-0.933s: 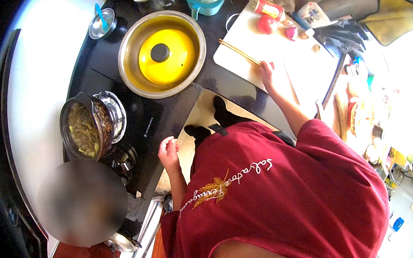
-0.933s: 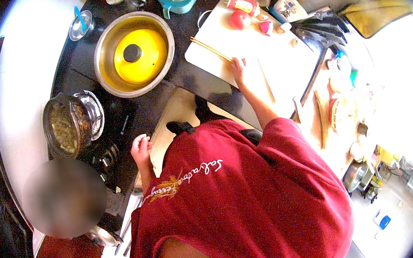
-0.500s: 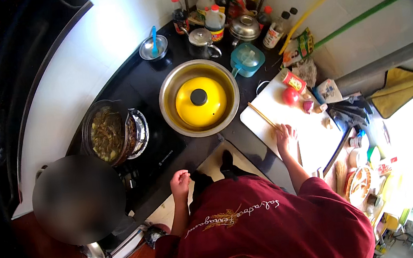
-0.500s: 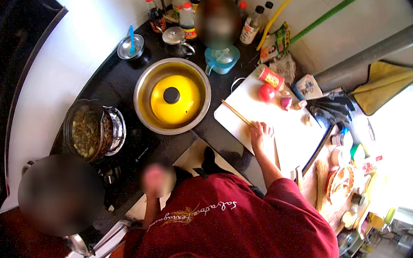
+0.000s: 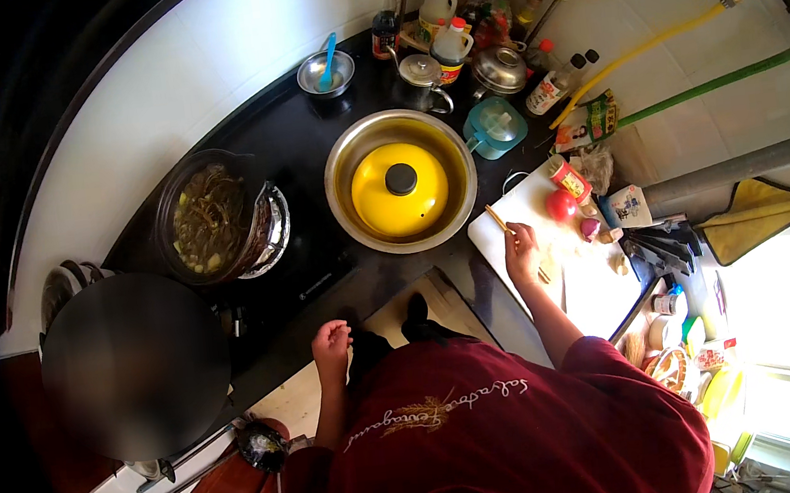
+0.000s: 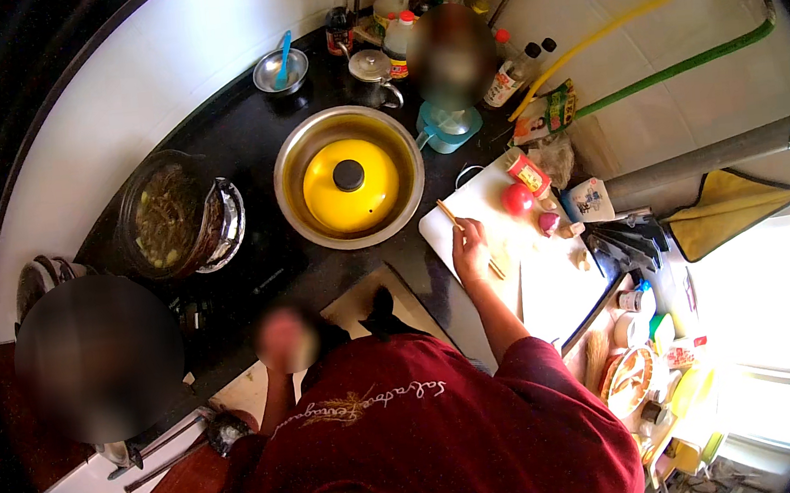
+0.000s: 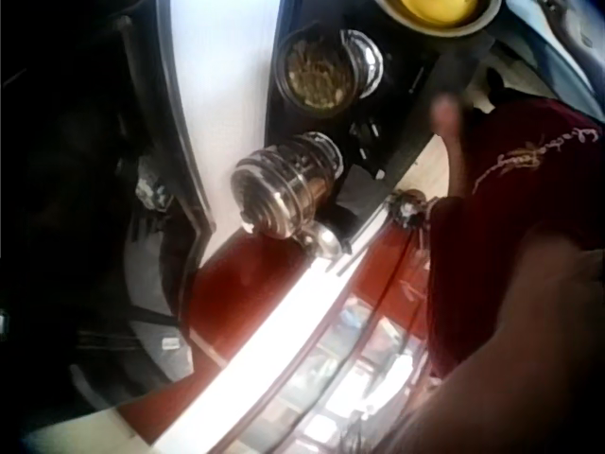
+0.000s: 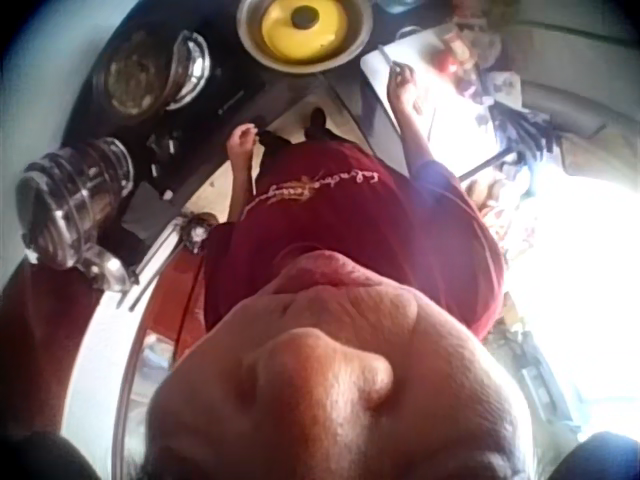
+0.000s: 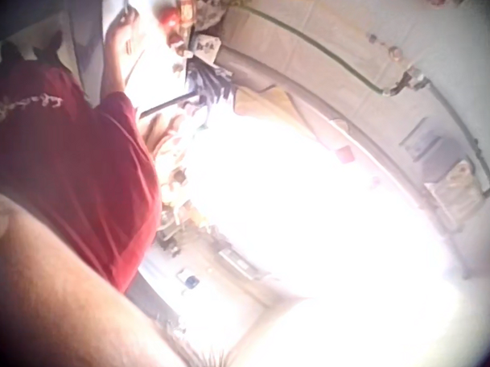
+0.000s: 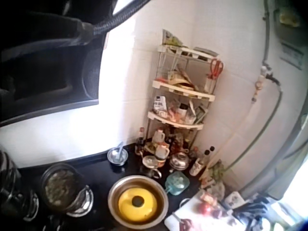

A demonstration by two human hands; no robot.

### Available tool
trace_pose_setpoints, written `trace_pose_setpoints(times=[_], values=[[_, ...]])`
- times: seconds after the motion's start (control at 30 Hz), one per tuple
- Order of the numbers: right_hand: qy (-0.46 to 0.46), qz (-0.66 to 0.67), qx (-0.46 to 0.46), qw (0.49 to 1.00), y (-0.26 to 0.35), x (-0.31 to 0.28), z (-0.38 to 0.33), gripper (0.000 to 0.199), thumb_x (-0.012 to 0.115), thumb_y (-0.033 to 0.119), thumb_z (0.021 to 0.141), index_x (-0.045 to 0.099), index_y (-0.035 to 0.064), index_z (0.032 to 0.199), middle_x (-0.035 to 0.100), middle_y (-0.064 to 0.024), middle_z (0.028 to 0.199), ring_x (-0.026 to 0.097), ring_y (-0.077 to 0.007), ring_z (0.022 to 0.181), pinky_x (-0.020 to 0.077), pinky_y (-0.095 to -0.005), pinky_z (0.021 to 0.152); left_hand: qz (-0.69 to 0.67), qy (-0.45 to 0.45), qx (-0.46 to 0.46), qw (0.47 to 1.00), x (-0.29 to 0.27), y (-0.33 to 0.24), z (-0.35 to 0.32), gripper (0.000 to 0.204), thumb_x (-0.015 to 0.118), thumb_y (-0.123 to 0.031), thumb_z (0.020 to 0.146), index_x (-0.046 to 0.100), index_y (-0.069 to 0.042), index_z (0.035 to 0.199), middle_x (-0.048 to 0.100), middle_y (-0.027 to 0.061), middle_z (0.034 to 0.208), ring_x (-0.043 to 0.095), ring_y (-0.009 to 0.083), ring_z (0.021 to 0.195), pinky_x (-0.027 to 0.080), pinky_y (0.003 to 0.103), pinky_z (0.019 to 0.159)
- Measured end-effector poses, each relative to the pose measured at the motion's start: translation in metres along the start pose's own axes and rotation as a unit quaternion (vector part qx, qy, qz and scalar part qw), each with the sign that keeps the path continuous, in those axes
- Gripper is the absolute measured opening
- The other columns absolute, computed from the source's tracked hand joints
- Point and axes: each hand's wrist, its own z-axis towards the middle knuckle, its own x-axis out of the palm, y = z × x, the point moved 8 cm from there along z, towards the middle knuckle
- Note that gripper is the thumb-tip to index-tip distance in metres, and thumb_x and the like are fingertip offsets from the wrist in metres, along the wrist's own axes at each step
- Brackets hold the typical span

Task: The person sets a pink digital timer, washes and dries their hands with a towel, and then stirs a pot of green vegetables and noodles on a stove using chopsticks.

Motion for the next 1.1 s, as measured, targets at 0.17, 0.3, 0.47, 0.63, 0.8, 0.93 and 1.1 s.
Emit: trace_pose_setpoints(times=[0.17, 0.3, 0.47, 0.63, 0.8, 0.93, 1.1], values=[[-0.033, -0.009, 0.057, 0.998, 0.007, 0.004, -0.005, 0.016, 0.054, 0.017, 0.083, 0.061, 0.0023, 0.085, 0.057, -0.0104, 0.080, 0.055, -0.0186, 0.067, 0.0443, -0.0298, 0.063, -0.017, 0.004, -0.005, 1.000, -0.022, 0.021, 0.005, 0.014, 0.055, -0.008, 0.077, 0.059, 0.000, 0.088, 0.060, 0.0043, 0.073, 0.054, 0.0084, 0.061, 0.045, 0.021, 0.057], [0.002, 0.020, 0.114, 0.993, -0.027, 0.030, -0.019, 0.024, 0.054, 0.022, 0.084, 0.059, -0.0016, 0.083, 0.056, -0.0091, 0.072, 0.057, -0.0170, 0.061, 0.0446, -0.0292, 0.062, -0.045, -0.005, -0.035, 0.998, -0.048, 0.022, 0.020, 0.013, 0.055, -0.007, 0.078, 0.059, -0.001, 0.089, 0.060, 0.0038, 0.075, 0.054, 0.0081, 0.059, 0.045, 0.020, 0.056], [0.024, 0.006, 0.101, 0.995, 0.010, 0.060, -0.045, 0.024, 0.053, 0.022, 0.084, 0.058, -0.0018, 0.084, 0.058, -0.0090, 0.070, 0.059, -0.0154, 0.062, 0.0461, -0.0273, 0.056, 0.042, 0.011, 0.118, 0.992, -0.111, 0.093, 0.061, 0.012, 0.055, -0.007, 0.079, 0.058, -0.001, 0.089, 0.059, 0.0035, 0.075, 0.053, 0.0078, 0.059, 0.044, 0.020, 0.056], [0.122, 0.058, 0.128, 0.983, 0.070, 0.101, -0.081, 0.026, 0.052, 0.025, 0.085, 0.059, -0.0006, 0.082, 0.059, -0.0083, 0.070, 0.058, -0.0141, 0.058, 0.0463, -0.0263, 0.055, 0.043, -0.003, 0.122, 0.992, -0.149, 0.062, 0.046, 0.013, 0.056, -0.009, 0.080, 0.058, -0.001, 0.090, 0.060, 0.0044, 0.076, 0.055, 0.0088, 0.063, 0.046, 0.021, 0.056], [0.233, 0.080, 0.106, 0.964, 0.087, 0.143, -0.120, 0.032, 0.049, 0.026, 0.087, 0.059, -0.0025, 0.078, 0.060, -0.0079, 0.070, 0.056, -0.0127, 0.058, 0.0462, -0.0255, 0.054, 0.016, -0.005, 0.117, 0.993, -0.151, 0.035, 0.033, 0.013, 0.056, -0.011, 0.082, 0.058, -0.001, 0.090, 0.061, 0.0054, 0.077, 0.059, 0.0109, 0.070, 0.048, 0.022, 0.058], [0.320, 0.087, 0.124, 0.935, 0.107, 0.166, -0.143, 0.034, 0.049, 0.027, 0.088, 0.059, -0.0027, 0.077, 0.060, -0.0076, 0.069, 0.055, -0.0116, 0.057, 0.0459, -0.0247, 0.055, -0.029, -0.040, 0.017, 0.999, -0.161, 0.040, 0.007, 0.012, 0.055, -0.012, 0.082, 0.059, -0.004, 0.091, 0.060, 0.0042, 0.079, 0.055, 0.0079, 0.065, 0.046, 0.021, 0.058], [0.428, 0.051, 0.005, 0.902, 0.135, 0.185, -0.151, 0.034, 0.049, 0.028, 0.088, 0.060, -0.0031, 0.078, 0.060, -0.0078, 0.070, 0.056, -0.0118, 0.058, 0.0460, -0.0240, 0.057, -0.066, -0.154, -0.016, 0.986, -0.176, 0.062, -0.052, 0.014, 0.056, -0.010, 0.082, 0.058, -0.003, 0.094, 0.060, 0.0048, 0.079, 0.054, 0.0099, 0.064, 0.045, 0.022, 0.059]])
